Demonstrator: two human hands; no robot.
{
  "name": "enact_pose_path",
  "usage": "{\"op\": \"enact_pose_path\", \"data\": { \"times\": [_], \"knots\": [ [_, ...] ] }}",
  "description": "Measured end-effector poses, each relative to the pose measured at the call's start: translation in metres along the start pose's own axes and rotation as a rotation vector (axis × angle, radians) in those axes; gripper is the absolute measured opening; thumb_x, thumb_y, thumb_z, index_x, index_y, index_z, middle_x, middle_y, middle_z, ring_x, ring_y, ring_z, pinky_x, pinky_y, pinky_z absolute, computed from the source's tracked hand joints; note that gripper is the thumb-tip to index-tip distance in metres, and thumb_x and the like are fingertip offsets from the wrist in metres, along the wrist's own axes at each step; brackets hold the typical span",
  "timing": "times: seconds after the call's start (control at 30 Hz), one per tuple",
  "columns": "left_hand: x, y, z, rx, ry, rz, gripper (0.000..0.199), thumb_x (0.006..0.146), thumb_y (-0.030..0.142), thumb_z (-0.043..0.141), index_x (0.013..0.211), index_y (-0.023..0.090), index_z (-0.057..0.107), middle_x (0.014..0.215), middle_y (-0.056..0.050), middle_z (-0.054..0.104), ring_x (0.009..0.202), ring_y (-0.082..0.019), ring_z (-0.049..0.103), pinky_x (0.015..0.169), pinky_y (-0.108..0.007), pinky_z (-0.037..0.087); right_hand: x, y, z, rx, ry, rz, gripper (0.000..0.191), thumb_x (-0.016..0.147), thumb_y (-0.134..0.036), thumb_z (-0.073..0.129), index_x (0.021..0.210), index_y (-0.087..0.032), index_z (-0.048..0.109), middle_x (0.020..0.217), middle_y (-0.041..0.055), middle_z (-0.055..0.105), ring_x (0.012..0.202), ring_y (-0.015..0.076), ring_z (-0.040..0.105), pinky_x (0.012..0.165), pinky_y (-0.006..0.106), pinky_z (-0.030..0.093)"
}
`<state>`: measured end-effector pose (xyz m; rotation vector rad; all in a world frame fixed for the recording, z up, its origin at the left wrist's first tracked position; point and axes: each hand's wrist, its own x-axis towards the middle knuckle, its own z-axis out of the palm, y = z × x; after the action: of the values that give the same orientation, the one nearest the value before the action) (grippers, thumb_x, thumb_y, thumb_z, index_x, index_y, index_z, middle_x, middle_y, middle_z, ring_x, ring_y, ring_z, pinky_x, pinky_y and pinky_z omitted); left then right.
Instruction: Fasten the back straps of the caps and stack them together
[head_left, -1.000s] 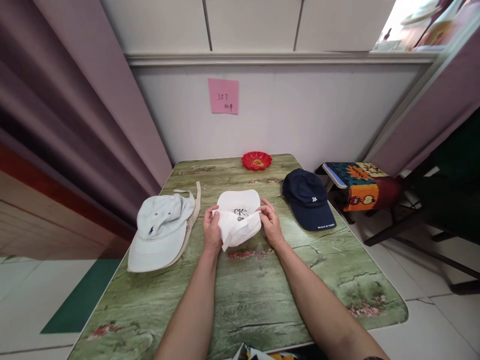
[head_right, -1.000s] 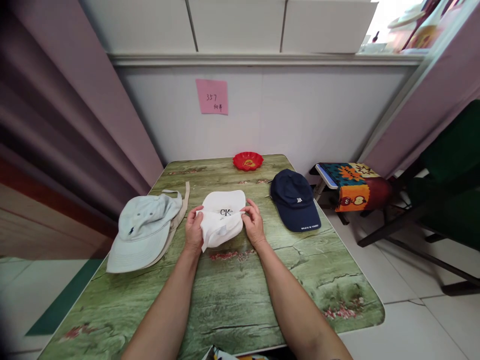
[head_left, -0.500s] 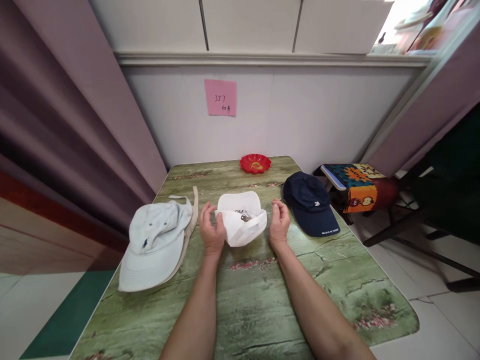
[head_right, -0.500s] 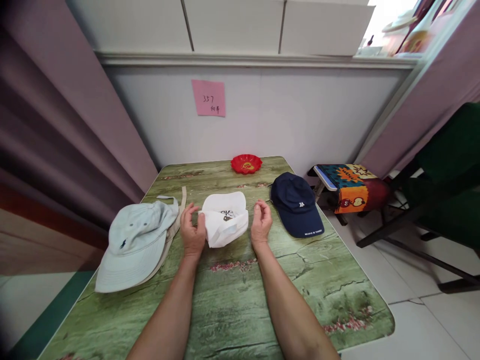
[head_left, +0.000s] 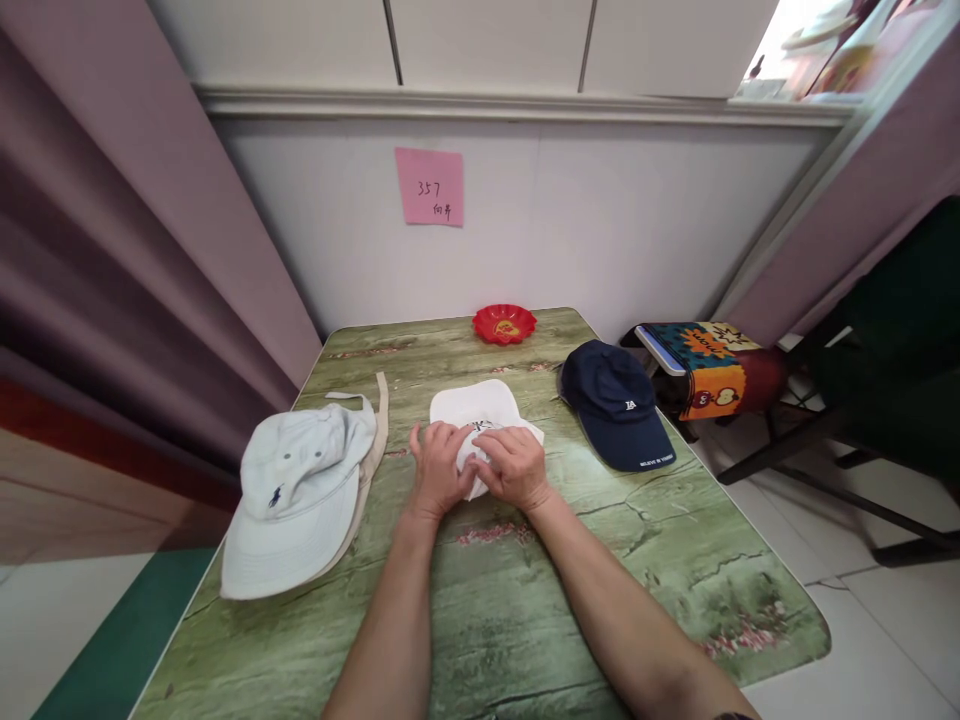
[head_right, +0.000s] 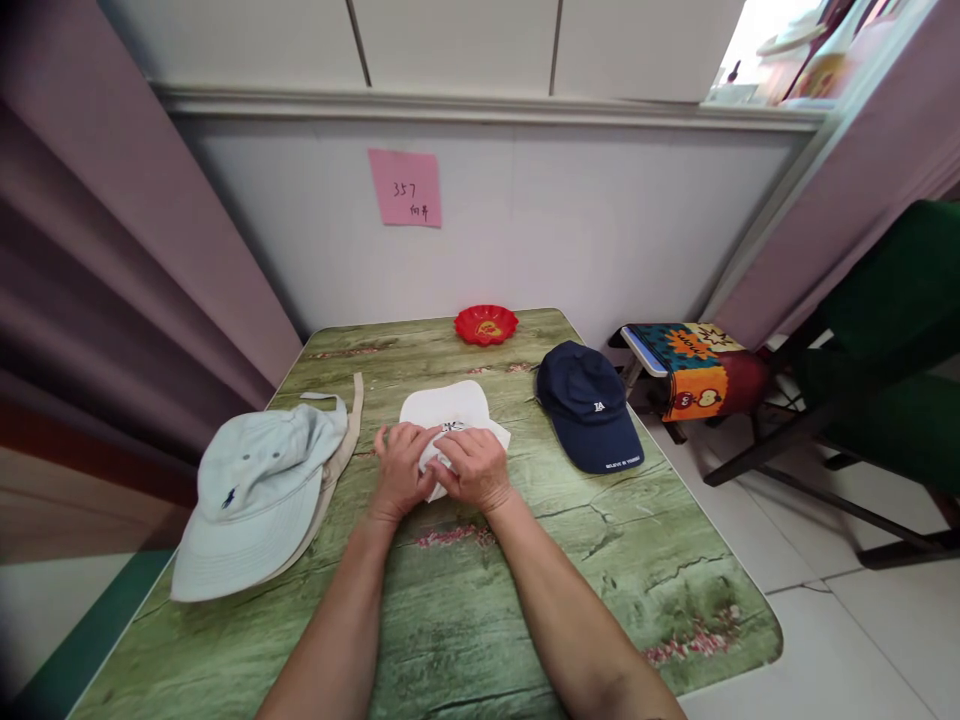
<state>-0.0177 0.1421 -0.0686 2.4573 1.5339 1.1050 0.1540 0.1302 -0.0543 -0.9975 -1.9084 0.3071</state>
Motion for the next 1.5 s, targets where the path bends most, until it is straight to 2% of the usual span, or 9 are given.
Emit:
{"op": "enact_pose_path", "data": {
  "times": [0.23,0.37,0.57,0.67,0.83,1.0,1.17,1.33,1.5],
  "knots": [
    [0.002,-0.008,0.010,0.044,0.042,-0.134,0.019,0.073,0.012,0.054,0.088,0.022,0.059,0.088,-0.009,0.064,0.099,-0.032,0.054,0.104,-0.056,0.024,-0.014,0.019,0.001,-0.201,-0.005,0.076,0.030,0.097,-0.036,0.047,0.081,-0.022,0.068,0.074,0.0068,0.065,0.073,0.0209,0.058,0.071,0.033,0.038],
    [0.004,-0.014,0.012,-0.133,0.207,-0.233,0.011,0.080,0.013,0.052,0.083,0.024,0.054,0.081,-0.005,0.062,0.087,-0.028,0.057,0.110,-0.057,0.021,-0.014,0.022,0.004,-0.138,-0.066,0.083,0.023,0.094,-0.039,0.051,0.082,-0.023,0.061,0.073,0.0037,0.064,0.071,0.0189,0.058,0.067,0.029,0.037],
    [0.006,-0.010,0.006,-0.359,0.405,-0.293,0.015,0.084,0.019,0.056,0.098,0.023,0.062,0.095,-0.007,0.067,0.094,-0.027,0.062,0.098,-0.042,0.043,-0.013,0.034,0.010,0.061,0.193,0.355,0.024,0.093,-0.045,0.052,0.079,-0.024,0.052,0.063,-0.0016,0.056,0.058,0.0160,0.052,0.062,0.028,0.036],
    [0.007,-0.004,0.007,-0.341,0.385,-0.232,0.028,0.085,0.013,0.050,0.106,0.022,0.066,0.102,-0.008,0.069,0.100,-0.026,0.063,0.098,-0.040,0.044,-0.008,0.042,0.014,0.372,0.319,0.532,0.027,0.091,-0.048,0.052,0.079,-0.025,0.048,0.062,-0.0040,0.057,0.053,0.0140,0.050,0.059,0.027,0.040],
    [0.009,-0.003,0.006,-0.263,0.312,-0.194,0.027,0.077,0.008,0.045,0.087,0.022,0.067,0.085,-0.008,0.066,0.088,-0.027,0.060,0.085,-0.040,0.044,0.000,0.045,0.017,0.874,0.409,0.685,0.027,0.082,-0.044,0.064,0.093,-0.024,0.049,0.072,-0.0034,0.066,0.050,0.0106,0.050,0.049,0.022,0.040],
    [0.010,-0.006,0.002,-0.300,0.234,-0.188,0.018,0.082,0.015,0.047,0.086,0.022,0.064,0.084,-0.007,0.065,0.086,-0.027,0.058,0.081,-0.039,0.042,0.004,0.043,0.009,1.093,0.374,0.767,0.034,0.075,-0.031,0.071,0.106,-0.021,0.060,0.087,0.0021,0.074,0.059,0.0103,0.058,0.054,0.022,0.049],
    [0.012,-0.005,0.002,-0.378,0.190,-0.240,0.009,0.082,0.028,0.063,0.087,0.023,0.068,0.086,-0.006,0.069,0.088,-0.027,0.060,0.084,-0.039,0.043,0.007,0.046,-0.005,1.190,0.371,0.796,0.037,0.066,-0.022,0.073,0.102,-0.023,0.064,0.087,0.0010,0.072,0.062,0.0120,0.061,0.053,0.023,0.052],
    [0.012,-0.006,0.005,-0.609,0.124,-0.290,0.019,0.081,0.025,0.064,0.099,0.023,0.072,0.100,-0.006,0.074,0.096,-0.025,0.065,0.091,-0.039,0.045,0.009,0.045,-0.013,1.304,0.183,0.728,0.029,0.063,-0.017,0.068,0.091,-0.023,0.063,0.075,-0.0024,0.063,0.050,0.0076,0.046,0.036,0.017,0.031],
    [0.012,-0.007,0.006,-0.685,0.095,-0.371,0.015,0.077,0.028,0.071,0.090,0.022,0.074,0.092,-0.006,0.074,0.091,-0.025,0.066,0.090,-0.039,0.046,0.009,0.037,-0.003,1.235,0.061,0.736,0.021,0.077,-0.035,0.070,0.089,-0.018,0.065,0.069,-0.0031,0.061,0.039,0.0029,0.027,0.035,0.019,0.012]
  ]
}}
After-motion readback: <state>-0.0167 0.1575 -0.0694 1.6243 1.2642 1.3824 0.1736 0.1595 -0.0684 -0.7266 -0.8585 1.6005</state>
